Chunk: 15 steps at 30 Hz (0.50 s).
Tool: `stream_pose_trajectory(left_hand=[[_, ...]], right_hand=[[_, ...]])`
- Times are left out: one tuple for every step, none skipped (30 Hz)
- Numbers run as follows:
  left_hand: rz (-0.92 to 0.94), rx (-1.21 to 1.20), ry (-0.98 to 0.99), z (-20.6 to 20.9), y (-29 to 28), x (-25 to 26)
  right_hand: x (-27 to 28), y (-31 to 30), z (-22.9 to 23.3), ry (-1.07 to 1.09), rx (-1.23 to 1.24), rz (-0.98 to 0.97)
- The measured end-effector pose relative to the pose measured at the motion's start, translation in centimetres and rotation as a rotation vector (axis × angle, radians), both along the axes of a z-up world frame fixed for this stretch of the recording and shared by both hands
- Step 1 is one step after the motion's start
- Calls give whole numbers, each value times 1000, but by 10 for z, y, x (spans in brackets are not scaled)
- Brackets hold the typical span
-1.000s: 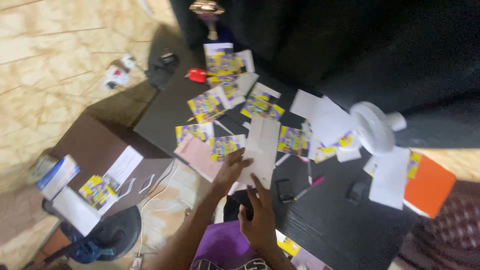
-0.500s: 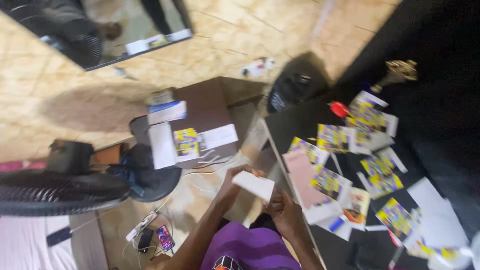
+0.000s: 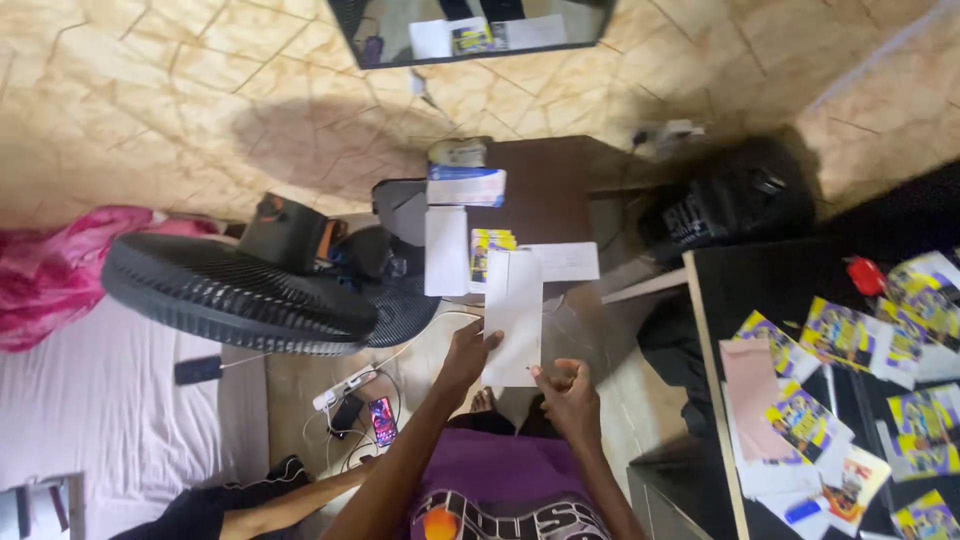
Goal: The person picks up white envelopes and cards from the floor and a table, placing them onto a brown cabinet and sorting through them.
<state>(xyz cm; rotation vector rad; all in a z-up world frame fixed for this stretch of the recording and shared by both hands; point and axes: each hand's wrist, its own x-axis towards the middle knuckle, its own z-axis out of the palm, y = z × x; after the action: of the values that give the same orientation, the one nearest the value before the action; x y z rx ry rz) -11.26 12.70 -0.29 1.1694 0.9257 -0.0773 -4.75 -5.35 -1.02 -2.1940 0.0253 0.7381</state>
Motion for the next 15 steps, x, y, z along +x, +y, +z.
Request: stream_pose_trajectory(left_hand=[[9,9,33,1,9,-1],[17,14,70,1,16,-3],[33,8,73,-4,23,-4],[39,22,89,-8,27,-6],[44,35,104,-14,31,-7],[50,28,109,-6,38,-5],[63,26,129,2,45,-1],[74,23,151,9,52,3],[78,14,157,4,56,5],[110,-15,159,-1,60,6],[142,-43,162,-6,64,7],[146,-46,169,-22,70,8],[167,-54,129,-38,76,9],[189,-62,91,-54,82,10],[193,-64,100,-65,89,9]], right_hand=[[-1,8,-6,125,104,-1],[-4,12,-13,254,202,-5],[1,18,-25,259,195,11],[4,20,-37,302,296,50],[7,21,-50,345,396,87],[10,30,-43,351,388,92],[14,39,-35,340,379,115],[18,47,-28,329,369,135],[23,55,-27,336,360,137],[27,63,-26,361,343,144],[33,71,-25,385,325,151],[37,78,-30,393,322,153],[42,85,-35,411,311,129],[46,93,-39,432,299,104],[51,99,-49,442,296,107]])
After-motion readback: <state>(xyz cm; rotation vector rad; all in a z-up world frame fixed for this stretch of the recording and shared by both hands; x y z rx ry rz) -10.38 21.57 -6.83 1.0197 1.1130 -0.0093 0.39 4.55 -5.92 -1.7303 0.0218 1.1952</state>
